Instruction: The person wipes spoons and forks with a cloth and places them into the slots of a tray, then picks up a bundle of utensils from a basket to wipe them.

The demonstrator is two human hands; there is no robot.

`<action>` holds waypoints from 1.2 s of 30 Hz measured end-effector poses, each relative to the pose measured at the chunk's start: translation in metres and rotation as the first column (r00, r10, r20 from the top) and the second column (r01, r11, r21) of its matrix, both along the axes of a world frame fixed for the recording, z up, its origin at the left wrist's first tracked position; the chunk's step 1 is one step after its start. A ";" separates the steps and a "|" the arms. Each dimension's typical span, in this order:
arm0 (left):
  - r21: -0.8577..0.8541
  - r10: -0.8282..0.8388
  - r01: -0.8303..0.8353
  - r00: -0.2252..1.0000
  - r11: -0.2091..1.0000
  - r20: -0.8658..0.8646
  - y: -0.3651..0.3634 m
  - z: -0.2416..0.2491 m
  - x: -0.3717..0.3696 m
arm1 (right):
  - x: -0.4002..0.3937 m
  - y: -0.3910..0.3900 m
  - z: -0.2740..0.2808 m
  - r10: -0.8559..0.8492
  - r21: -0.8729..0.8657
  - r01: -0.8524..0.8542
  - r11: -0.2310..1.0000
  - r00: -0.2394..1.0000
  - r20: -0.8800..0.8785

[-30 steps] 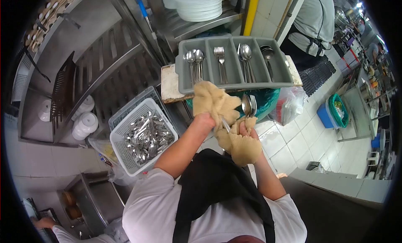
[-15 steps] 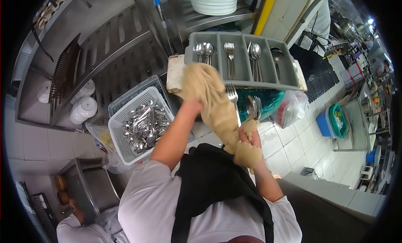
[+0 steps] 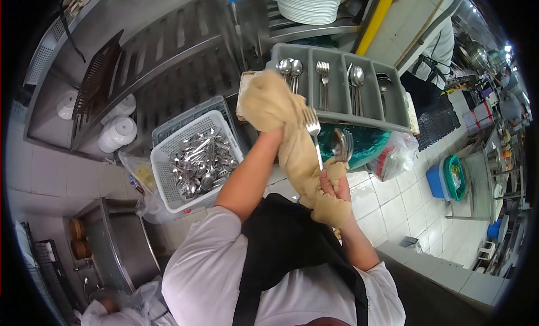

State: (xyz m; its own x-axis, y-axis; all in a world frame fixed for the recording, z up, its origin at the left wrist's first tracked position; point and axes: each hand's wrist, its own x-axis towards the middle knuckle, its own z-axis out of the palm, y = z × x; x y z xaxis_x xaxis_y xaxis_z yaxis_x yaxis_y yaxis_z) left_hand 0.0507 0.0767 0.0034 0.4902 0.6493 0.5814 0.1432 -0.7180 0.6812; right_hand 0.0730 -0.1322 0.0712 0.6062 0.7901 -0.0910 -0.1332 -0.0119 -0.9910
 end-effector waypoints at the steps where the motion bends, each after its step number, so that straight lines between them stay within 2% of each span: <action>1: 0.019 -0.022 0.025 0.993 1.000 -0.118 -0.006 0.005 -0.001 | 0.006 0.001 -0.002 -0.002 -0.022 0.001 1.000 1.000 -0.031; 3: 0.054 -0.059 0.084 0.932 0.995 -0.356 -0.021 0.018 -0.005 | 0.020 0.004 -0.018 -0.014 -0.062 0.008 0.998 0.995 -0.101; 4: 0.067 -0.072 0.117 0.877 0.991 -0.475 -0.029 0.026 -0.008 | 0.023 0.007 -0.032 0.006 0.004 -0.006 1.000 0.998 -0.062; 5: -0.058 -0.261 0.282 0.766 0.958 -0.588 -0.052 0.045 -0.004 | 0.022 0.008 -0.052 0.025 0.061 -0.023 0.998 0.999 -0.028; 6: 0.118 -0.104 0.207 0.813 0.971 -0.573 -0.060 0.033 -0.013 | 0.020 0.008 -0.071 0.048 0.112 -0.048 0.993 0.999 0.007; 7: 0.290 0.055 0.117 0.849 0.950 -0.525 -0.064 0.019 -0.018 | 0.020 0.006 -0.087 0.030 0.063 -0.046 0.997 0.969 0.245; 8: 0.277 0.066 0.107 0.834 0.955 -0.548 -0.064 0.008 -0.018 | 0.020 0.004 -0.102 0.029 0.014 -0.040 0.999 0.881 0.472; 9: 0.270 0.078 0.096 0.820 0.958 -0.567 -0.064 -0.001 -0.014 | 0.017 0.008 -0.069 0.062 -0.052 -0.054 0.997 0.984 0.166; 10: 0.273 0.091 0.087 0.809 0.958 -0.580 -0.061 -0.003 -0.009 | 0.015 0.012 -0.035 0.016 -0.118 -0.035 0.992 0.988 -0.153; 11: 0.244 0.013 0.119 0.878 0.963 -0.479 -0.066 0.007 -0.009 | 0.022 0.017 -0.037 0.113 0.070 -0.092 0.993 0.891 -0.439; 12: 0.212 -0.071 0.160 0.924 0.964 -0.375 -0.081 0.024 -0.015 | 0.029 0.018 -0.042 0.245 0.262 -0.086 0.961 0.704 -0.667; 13: 0.181 -0.156 0.208 0.951 0.961 -0.266 -0.091 0.035 -0.018 | 0.027 0.019 -0.043 0.164 0.216 0.011 0.976 0.614 -0.772; 14: 0.169 -0.088 0.174 0.902 0.970 -0.423 -0.087 0.039 -0.022 | 0.026 0.021 -0.044 0.080 0.158 0.113 0.981 0.509 -0.857; 16: 0.248 0.056 0.157 0.733 0.956 -0.678 -0.052 0.034 -0.009 | 0.022 0.020 -0.039 0.042 0.100 0.023 0.995 0.794 -0.606; 17: 0.295 0.140 0.154 0.620 0.943 -0.772 -0.036 0.032 -0.004 | 0.024 0.022 -0.038 0.044 0.059 -0.019 0.998 0.896 -0.441; 18: 0.281 0.137 0.134 0.633 0.950 -0.762 -0.030 0.032 -0.008 | 0.032 0.023 -0.040 0.123 0.154 -0.014 0.988 0.672 -0.730; 19: 0.272 0.138 0.110 0.648 0.956 -0.749 -0.023 0.034 -0.010 | 0.032 0.022 -0.039 0.089 0.130 0.000 0.992 0.726 -0.681; 21: 0.164 0.034 0.140 0.654 0.976 -0.756 -0.018 0.046 0.000 | 0.037 0.025 -0.029 0.021 0.103 0.044 0.994 0.829 -0.558; 22: 0.043 -0.086 0.189 0.621 0.981 -0.779 -0.034 0.059 -0.003 | 0.040 0.024 -0.047 -0.046 0.038 0.068 0.997 0.907 -0.419; 23: 0.384 0.036 0.296 0.750 0.875 -0.660 -0.042 0.026 -0.011 | 0.040 0.022 -0.067 0.001 0.067 0.043 0.997 0.835 -0.551; 24: 0.723 0.177 0.238 0.876 0.649 -0.448 -0.050 -0.006 -0.020 | 0.038 0.020 -0.086 0.051 0.100 0.022 0.995 0.743 -0.667; 25: 0.377 -0.102 0.282 0.896 0.882 -0.433 -0.052 -0.009 -0.015 | 0.039 0.016 -0.096 0.108 0.152 0.009 0.988 0.660 -0.743; 26: -0.035 -0.342 0.347 0.893 0.937 -0.293 -0.056 -0.010 -0.006 | 0.039 0.013 -0.107 0.161 0.197 0.002 0.980 0.567 -0.808; 27: -0.419 -0.493 0.426 0.868 0.802 -0.059 -0.056 -0.010 0.000 | 0.043 0.009 -0.112 0.222 0.258 0.004 0.966 0.497 -0.839; 28: 0.171 -0.171 0.303 0.829 0.938 -0.532 -0.058 0.018 -0.002 | 0.042 0.009 -0.107 0.184 0.227 0.005 0.974 0.567 -0.803; 29: 0.179 -0.112 0.240 0.840 0.954 -0.530 -0.061 0.038 -0.002 | 0.041 0.010 -0.102 0.144 0.193 0.008 0.981 0.633 -0.760; 30: 0.185 -0.056 0.181 0.845 0.966 -0.532 -0.064 0.053 -0.003 | 0.028 0.014 -0.081 0.008 0.064 0.039 0.997 0.800 -0.600; 31: 0.192 -0.004 0.126 0.844 0.973 -0.536 -0.064 0.059 -0.002 | 0.020 0.015 -0.066 -0.116 -0.054 0.103 0.993 0.912 -0.393; 32: 0.072 0.034 0.015 0.777 0.997 -0.629 -0.057 0.039 0.002 | 0.018 0.014 -0.059 -0.112 -0.043 0.104 0.994 0.918 -0.380; 34: 0.108 0.086 -0.042 0.888 0.993 -0.451 -0.063 0.023 0.002 | 0.014 0.011 -0.052 -0.101 -0.026 0.099 0.995 0.930 -0.354; 35: 0.124 0.116 -0.077 0.930 0.989 -0.348 -0.064 0.018 0.002 | 0.015 0.011 -0.055 -0.101 -0.027 0.097 0.995 0.956 -0.274; 36: 0.189 0.035 0.053 0.900 0.980 -0.434 -0.061 0.022 0.000 | 0.017 0.010 -0.059 -0.101 -0.028 0.098 0.995 0.976 -0.192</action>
State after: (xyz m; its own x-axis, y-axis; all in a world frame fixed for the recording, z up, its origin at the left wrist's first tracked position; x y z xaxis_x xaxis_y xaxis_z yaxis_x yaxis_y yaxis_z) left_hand 0.0511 0.0155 0.0256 0.7273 0.5413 0.4220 0.3853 -0.8308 0.4017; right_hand 0.0899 -0.1220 0.0118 0.6512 0.7240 -0.2275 -0.3232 -0.0067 -0.9463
